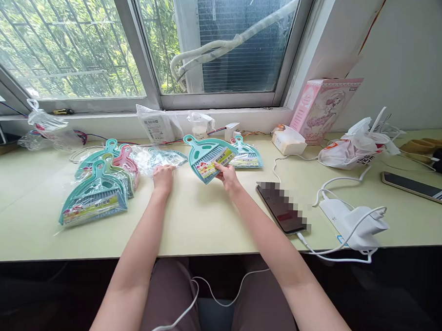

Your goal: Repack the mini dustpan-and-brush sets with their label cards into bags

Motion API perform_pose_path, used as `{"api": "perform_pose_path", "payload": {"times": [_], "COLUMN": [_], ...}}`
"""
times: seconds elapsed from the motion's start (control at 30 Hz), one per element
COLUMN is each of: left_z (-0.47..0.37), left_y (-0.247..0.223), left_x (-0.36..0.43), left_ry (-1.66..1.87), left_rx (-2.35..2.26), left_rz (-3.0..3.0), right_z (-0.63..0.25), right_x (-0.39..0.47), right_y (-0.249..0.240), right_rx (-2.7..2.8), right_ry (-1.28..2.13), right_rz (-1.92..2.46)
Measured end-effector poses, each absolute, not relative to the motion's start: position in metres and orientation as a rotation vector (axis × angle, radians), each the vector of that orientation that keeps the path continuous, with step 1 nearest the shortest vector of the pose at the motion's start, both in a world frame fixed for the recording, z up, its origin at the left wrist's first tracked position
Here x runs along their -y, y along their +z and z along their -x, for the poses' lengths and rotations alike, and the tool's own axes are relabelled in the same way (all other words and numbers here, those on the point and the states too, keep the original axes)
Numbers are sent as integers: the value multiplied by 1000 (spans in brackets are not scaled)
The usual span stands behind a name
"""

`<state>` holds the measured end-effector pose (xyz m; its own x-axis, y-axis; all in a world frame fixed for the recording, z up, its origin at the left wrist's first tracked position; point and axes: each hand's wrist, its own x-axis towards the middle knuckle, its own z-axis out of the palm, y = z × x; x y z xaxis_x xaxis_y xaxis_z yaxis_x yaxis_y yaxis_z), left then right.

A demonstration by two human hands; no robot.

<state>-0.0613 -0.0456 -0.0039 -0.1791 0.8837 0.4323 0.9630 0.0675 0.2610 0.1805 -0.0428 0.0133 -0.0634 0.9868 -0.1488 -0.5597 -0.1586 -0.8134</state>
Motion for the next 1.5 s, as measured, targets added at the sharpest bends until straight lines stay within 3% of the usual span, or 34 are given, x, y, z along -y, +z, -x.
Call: {"api": "perform_pose_path", "payload": {"times": [0.2, 0.43, 0.7, 1.0, 1.5], "left_z": [69, 55, 58, 58, 21], "left_y": [11, 16, 5, 13, 24], "left_x": [49, 54, 52, 55, 60], "left_ry": [-501, -669, -349, -1016, -1342], "left_rx": [2269, 2295, 2317, 2180, 1571], "left_rz": [1703, 1501, 1639, 1487, 2030], "right_z": [-184, -185, -179, -176, -168], "right_x": [42, 43, 46, 39, 46], "right_y": [12, 13, 13, -2, 8], "right_rx": [651, 692, 880, 916, 934], "right_ry": [1541, 1551, 1634, 1703, 1637], "right_rz": [835, 886, 958, 986, 836]}}
